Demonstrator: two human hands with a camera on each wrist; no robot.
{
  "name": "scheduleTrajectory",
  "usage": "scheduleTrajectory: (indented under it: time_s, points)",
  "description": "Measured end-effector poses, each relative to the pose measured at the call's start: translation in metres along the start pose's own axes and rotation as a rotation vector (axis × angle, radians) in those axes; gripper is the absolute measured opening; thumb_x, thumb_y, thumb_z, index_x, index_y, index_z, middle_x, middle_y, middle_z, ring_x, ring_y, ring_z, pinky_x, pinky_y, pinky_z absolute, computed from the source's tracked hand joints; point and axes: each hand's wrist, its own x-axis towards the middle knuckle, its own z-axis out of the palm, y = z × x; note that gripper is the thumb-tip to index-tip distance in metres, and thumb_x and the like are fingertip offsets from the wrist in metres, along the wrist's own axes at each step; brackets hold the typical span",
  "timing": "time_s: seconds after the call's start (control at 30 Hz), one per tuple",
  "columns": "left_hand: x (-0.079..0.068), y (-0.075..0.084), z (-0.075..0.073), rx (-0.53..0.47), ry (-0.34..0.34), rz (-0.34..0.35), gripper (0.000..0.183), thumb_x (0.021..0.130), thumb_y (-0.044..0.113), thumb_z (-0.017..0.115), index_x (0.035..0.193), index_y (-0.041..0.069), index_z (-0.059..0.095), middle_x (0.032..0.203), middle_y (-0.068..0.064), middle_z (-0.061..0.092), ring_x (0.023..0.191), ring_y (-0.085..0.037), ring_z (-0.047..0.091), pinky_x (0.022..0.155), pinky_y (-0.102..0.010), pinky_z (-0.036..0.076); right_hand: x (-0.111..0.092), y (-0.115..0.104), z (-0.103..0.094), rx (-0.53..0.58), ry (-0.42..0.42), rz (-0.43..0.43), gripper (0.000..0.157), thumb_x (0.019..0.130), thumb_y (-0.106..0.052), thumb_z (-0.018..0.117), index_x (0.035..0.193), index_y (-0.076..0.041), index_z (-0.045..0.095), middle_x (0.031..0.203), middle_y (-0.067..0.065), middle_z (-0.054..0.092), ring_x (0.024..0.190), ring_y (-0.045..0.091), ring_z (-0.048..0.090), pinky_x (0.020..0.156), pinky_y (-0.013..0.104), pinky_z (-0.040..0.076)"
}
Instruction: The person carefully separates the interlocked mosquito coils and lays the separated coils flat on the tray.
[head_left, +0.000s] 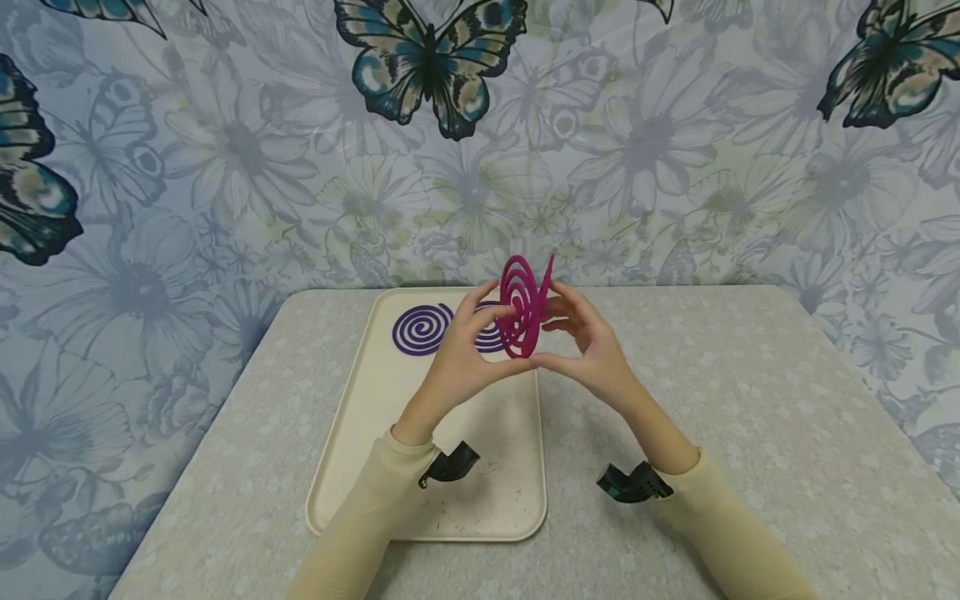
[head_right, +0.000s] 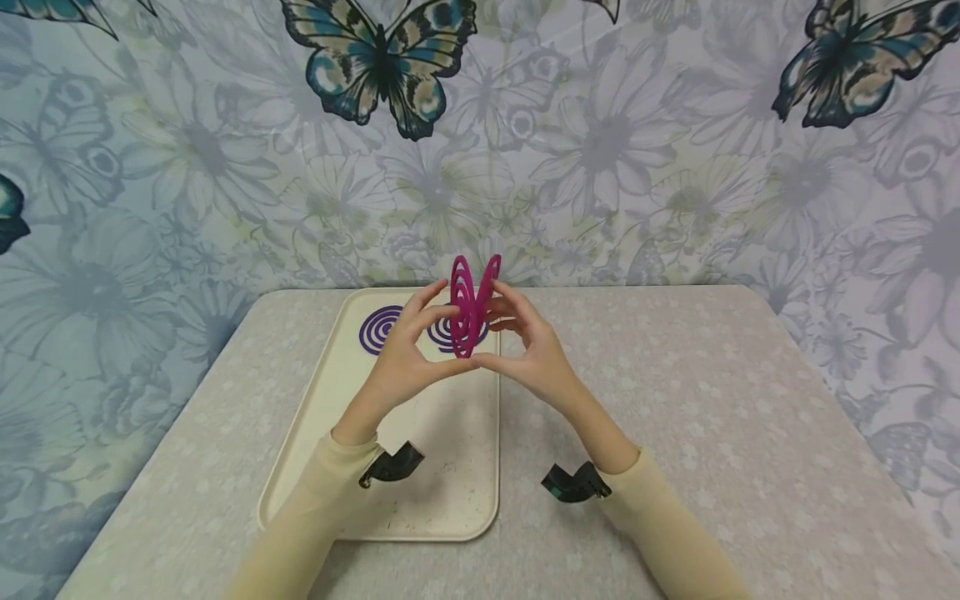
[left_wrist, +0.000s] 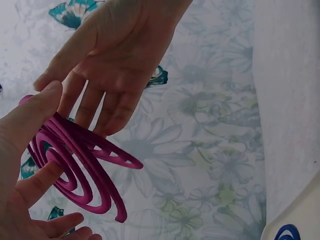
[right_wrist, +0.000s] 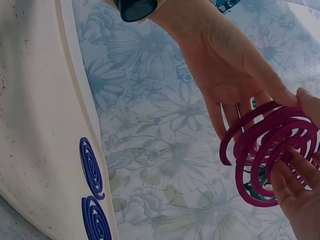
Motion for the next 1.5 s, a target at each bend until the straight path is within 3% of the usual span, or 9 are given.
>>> scheduleTrajectory:
  time_s: [0.27,0.4,0.5,0.7,0.87,1.1,1.33,1.5]
  points:
    - [0.0,0.001,0.001,-0.034,-0.024,-0.079,0.054,0.07,0.02,0.085,0.115,0.011,0.057,0.155,-0.01,0.026,0.141,-0.03,0.031,0.108,-0.054,0.038,-0.001,0.002,0.0,-0.137,-0.071,-0.036,0.094,0.071,-0.005,0.082,0.149,-0.006,0.028,0.132,0.017,0.05,0.118,0.008,0.047,0.097,0.028,0.047]
    - [0.0,0.001,0.004,-0.098,-0.015,-0.145,0.054,0.072,0.021,0.084,0.117,0.01,0.055,0.154,-0.012,0.028,0.135,-0.03,0.041,0.107,-0.048,0.042,-0.001,0.005,0.003,-0.226,-0.061,-0.06,0.098,0.067,-0.002,0.084,0.149,-0.006,0.029,0.132,0.017,0.049,0.116,0.01,0.047,0.094,0.034,0.048]
    - [0.0,0.001,0.006,-0.153,-0.026,-0.177,0.054,0.074,0.021,0.082,0.12,0.009,0.054,0.147,-0.011,0.038,0.128,-0.028,0.049,0.106,-0.044,0.044,-0.001,0.008,0.007,-0.291,-0.031,-0.081,0.096,0.067,0.004,0.082,0.147,-0.003,0.03,0.129,0.017,0.05,0.112,0.014,0.048,0.091,0.034,0.049]
    - [0.0,-0.001,0.007,-0.103,-0.044,-0.174,0.059,0.076,0.029,0.08,0.125,0.01,0.053,0.131,-0.007,0.052,0.122,-0.024,0.05,0.106,-0.044,0.043,-0.001,0.011,0.01,-0.361,0.032,-0.097,0.085,0.071,0.005,0.078,0.144,0.001,0.035,0.12,0.018,0.053,0.105,0.022,0.051,0.091,0.029,0.049]
    - [0.001,-0.002,0.005,-0.054,0.019,-0.177,0.059,0.074,0.027,0.082,0.123,0.007,0.056,0.139,-0.009,0.048,0.132,-0.024,0.042,0.109,-0.048,0.038,0.0,0.008,0.007,-0.407,0.082,-0.145,0.071,0.071,0.005,0.078,0.136,0.0,0.048,0.12,0.017,0.057,0.109,0.026,0.049,0.094,0.023,0.043]
    - [0.002,-0.001,0.003,-0.035,0.117,-0.178,0.067,0.071,0.029,0.084,0.123,0.007,0.049,0.129,-0.008,0.052,0.122,-0.022,0.048,0.105,-0.041,0.043,0.002,0.01,0.002,-0.549,0.131,-0.285,0.053,0.067,0.0,0.083,0.117,0.001,0.065,0.113,0.018,0.062,0.105,0.032,0.048,0.09,0.034,0.042]
    - [0.003,-0.002,0.006,-0.082,0.175,-0.177,0.085,0.07,0.026,0.085,0.137,0.009,0.036,0.139,-0.008,0.045,0.13,-0.02,0.042,0.108,-0.041,0.042,0.003,0.013,-0.001,-0.569,0.16,-0.322,0.058,0.064,-0.004,0.086,0.117,0.001,0.064,0.107,0.018,0.064,0.104,0.032,0.048,0.093,0.042,0.039]
    - [0.003,-0.004,0.007,-0.113,0.231,-0.131,0.087,0.071,0.024,0.084,0.14,0.01,0.034,0.134,-0.007,0.048,0.122,-0.018,0.049,0.101,-0.038,0.048,0.004,0.017,0.0,-0.525,0.179,-0.323,0.067,0.062,-0.003,0.087,0.123,0.002,0.06,0.11,0.018,0.066,0.102,0.032,0.049,0.092,0.036,0.04]
